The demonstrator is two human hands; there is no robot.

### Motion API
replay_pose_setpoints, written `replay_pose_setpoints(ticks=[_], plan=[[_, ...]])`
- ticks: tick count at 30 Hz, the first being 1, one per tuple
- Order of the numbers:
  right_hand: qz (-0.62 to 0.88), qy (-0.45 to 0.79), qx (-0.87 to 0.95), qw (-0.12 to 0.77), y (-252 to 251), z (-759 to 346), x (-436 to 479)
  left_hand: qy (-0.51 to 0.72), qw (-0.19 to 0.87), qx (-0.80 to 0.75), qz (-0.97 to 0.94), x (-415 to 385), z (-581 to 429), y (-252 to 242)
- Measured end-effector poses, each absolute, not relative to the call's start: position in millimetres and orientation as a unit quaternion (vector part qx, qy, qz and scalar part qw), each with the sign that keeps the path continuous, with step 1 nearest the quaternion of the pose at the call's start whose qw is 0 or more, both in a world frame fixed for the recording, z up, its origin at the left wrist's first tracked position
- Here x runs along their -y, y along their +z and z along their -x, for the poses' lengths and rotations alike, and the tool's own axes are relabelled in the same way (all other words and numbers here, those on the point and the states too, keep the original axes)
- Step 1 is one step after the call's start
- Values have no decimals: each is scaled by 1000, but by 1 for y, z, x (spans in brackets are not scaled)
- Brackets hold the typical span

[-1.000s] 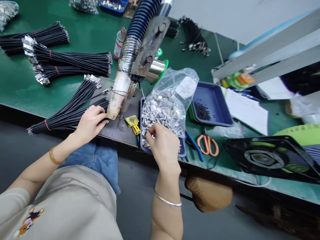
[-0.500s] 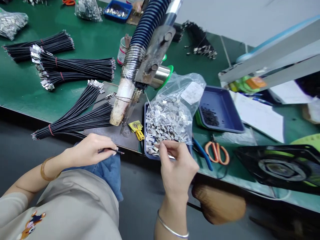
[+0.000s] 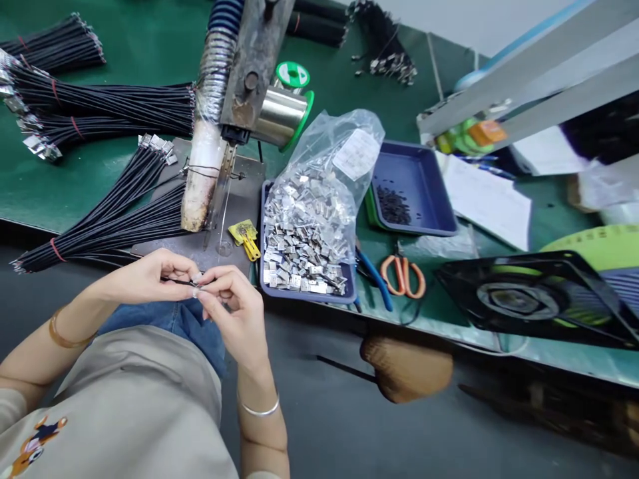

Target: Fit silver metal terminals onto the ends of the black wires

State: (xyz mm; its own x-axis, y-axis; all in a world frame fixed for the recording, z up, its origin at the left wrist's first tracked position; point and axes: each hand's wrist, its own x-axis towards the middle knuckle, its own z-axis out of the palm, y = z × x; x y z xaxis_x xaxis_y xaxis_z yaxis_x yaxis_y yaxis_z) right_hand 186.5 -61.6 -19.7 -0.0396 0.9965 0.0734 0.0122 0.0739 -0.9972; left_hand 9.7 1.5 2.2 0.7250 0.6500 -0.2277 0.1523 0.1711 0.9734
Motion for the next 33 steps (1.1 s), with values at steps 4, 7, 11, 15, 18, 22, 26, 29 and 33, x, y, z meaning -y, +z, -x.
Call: replay_pose_setpoints(ticks=[4, 7, 11, 15, 18, 22, 26, 29, 33], plan=[[506, 363, 575, 531, -27, -185, 65, 215, 688, -343, -602, 1, -15, 2], [525, 133, 616, 571, -33, -184, 70, 282, 658, -392, -578, 6, -21, 2], [495, -39, 699, 515, -36, -180, 70, 317, 627, -421, -573, 10, -26, 2], [495, -57, 726, 474, -36, -177, 65, 333, 617, -439, -562, 11, -27, -1], [509, -38, 694, 507, -36, -177, 63, 349, 617, -449, -543, 12, -26, -4], [558, 90, 590, 577, -32, -180, 61, 355, 627, -451, -527, 14, -25, -4], [556, 268, 564, 549, -25, -182, 55, 364, 627, -445, -526, 15, -25, -3], [538, 314, 557, 549, -23, -180, 52, 371, 616, -440, -538, 15, -26, -4], [539, 322, 554, 547, -26, -179, 52, 370, 599, -445, -554, 16, -27, -5]])
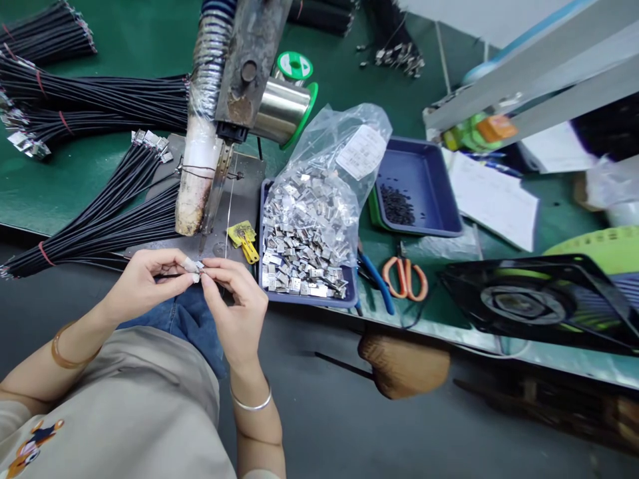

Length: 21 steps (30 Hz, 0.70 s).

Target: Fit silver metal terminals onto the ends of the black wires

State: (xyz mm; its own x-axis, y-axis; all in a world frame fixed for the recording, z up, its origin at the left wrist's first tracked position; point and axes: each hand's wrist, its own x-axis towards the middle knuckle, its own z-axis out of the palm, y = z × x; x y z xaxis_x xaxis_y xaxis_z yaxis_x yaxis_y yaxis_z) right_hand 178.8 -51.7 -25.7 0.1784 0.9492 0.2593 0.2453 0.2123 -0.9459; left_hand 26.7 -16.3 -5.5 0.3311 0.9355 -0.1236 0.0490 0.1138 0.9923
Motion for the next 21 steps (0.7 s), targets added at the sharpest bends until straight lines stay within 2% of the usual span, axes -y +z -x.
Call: replay_pose_setpoints(ticks=[4, 9, 11, 13, 18, 21], plan=[[536, 315, 569, 538, -27, -181, 53, 368, 541, -444, -612, 17, -25, -7], [559, 166, 657, 478, -24, -186, 56, 377, 304, -387, -784, 18, -23, -16], [562, 159, 656, 479, -24, -185, 57, 382, 249, -372, -808, 20, -23, -19], [559, 194, 632, 500, -26, -181, 59, 387, 273, -378, -795, 23, -23, -19], [549, 205, 594, 551, -33, -172, 61, 360, 517, -420, -654, 24, -20, -11], [554, 160, 566, 589, -34, -173, 62, 361, 608, -429, -562, 20, -21, -9]])
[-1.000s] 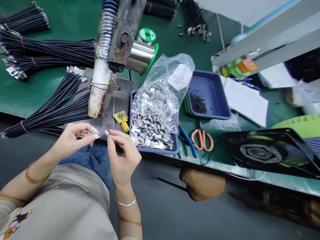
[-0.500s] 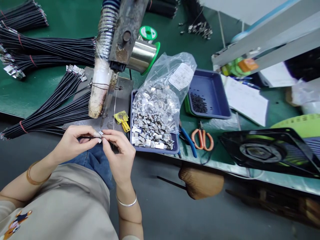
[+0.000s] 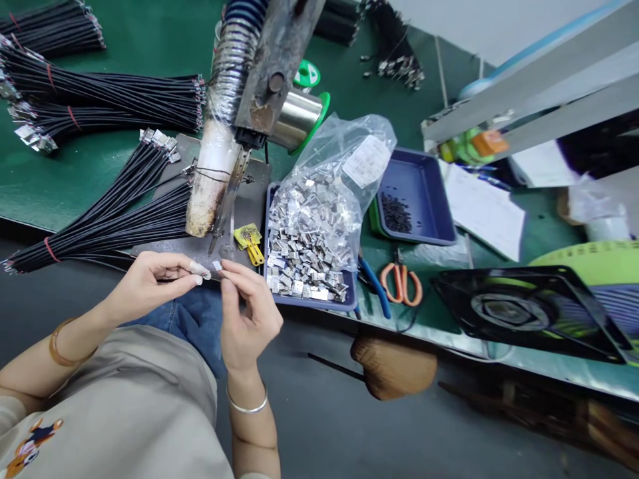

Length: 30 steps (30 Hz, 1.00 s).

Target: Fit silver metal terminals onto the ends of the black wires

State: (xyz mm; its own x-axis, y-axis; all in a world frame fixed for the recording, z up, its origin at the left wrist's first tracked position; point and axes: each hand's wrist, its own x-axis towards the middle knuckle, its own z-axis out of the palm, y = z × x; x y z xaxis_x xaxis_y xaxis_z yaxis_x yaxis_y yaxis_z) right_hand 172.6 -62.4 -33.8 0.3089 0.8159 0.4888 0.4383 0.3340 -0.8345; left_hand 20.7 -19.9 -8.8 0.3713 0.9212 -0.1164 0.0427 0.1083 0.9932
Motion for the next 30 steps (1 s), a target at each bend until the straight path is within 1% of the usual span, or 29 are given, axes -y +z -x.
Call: replay_pose_setpoints(ticks=[3, 7, 13, 15, 20, 24, 26, 30], plan=[[531, 94, 584, 607, -34, -175, 64, 364, 634, -437, -525, 16, -23, -10], [504, 62, 637, 580, -33, -176, 65, 353, 640, -445, -518, 14, -25, -10], [510, 149, 613, 585, -32, -175, 66, 344, 638, -443, -527, 13, -25, -9], [510, 155, 610, 587, -33, -175, 66, 349, 637, -438, -530, 12, -24, -9], [497, 62, 607, 617, -35, -177, 65, 349, 642, -429, -531, 11, -25, -7], [476, 28, 671, 567, -37, -177, 63, 353, 652, -426, -519, 11, -26, -7], [485, 46, 663, 569, -40, -177, 62, 357, 654, -426, -513, 11, -26, -9], [519, 124, 598, 598, -44, -177, 58, 375, 642, -435, -508, 11, -27, -11]])
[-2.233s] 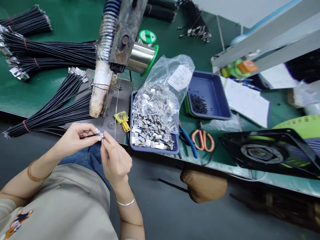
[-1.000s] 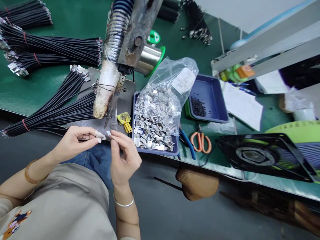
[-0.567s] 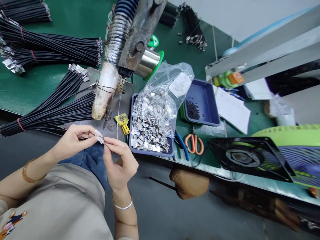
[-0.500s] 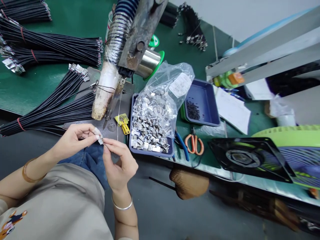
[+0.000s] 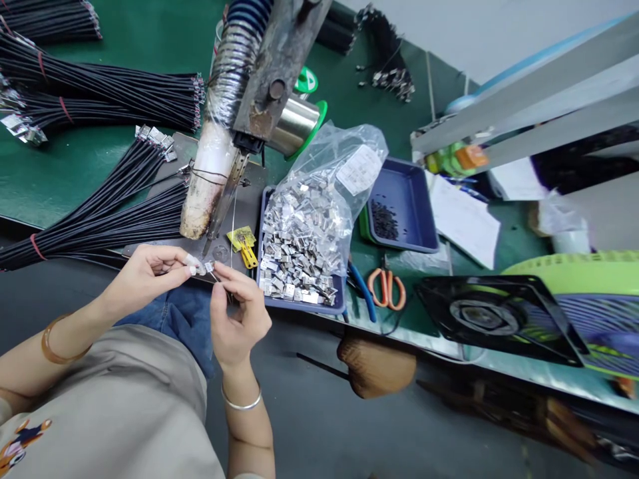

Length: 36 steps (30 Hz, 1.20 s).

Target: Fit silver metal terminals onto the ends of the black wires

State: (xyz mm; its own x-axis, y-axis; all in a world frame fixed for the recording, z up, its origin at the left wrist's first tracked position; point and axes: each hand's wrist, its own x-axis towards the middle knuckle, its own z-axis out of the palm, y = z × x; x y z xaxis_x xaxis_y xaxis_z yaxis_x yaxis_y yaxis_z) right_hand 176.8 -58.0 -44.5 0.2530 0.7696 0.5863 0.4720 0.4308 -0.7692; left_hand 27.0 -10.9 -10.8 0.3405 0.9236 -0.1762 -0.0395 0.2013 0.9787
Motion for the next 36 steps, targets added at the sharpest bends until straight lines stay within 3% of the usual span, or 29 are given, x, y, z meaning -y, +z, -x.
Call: replay_pose_setpoints(ticks=[10, 19, 36], plan=[[484, -26, 693, 533, -46, -177, 54, 419, 611, -462, -488, 9, -33, -7], [512, 77, 660, 544, -47, -178, 51, 421, 592, -485, -486, 8, -40, -5], [535, 19, 667, 518, -31, -178, 46, 390, 550, -516, -528, 10, -41, 1]])
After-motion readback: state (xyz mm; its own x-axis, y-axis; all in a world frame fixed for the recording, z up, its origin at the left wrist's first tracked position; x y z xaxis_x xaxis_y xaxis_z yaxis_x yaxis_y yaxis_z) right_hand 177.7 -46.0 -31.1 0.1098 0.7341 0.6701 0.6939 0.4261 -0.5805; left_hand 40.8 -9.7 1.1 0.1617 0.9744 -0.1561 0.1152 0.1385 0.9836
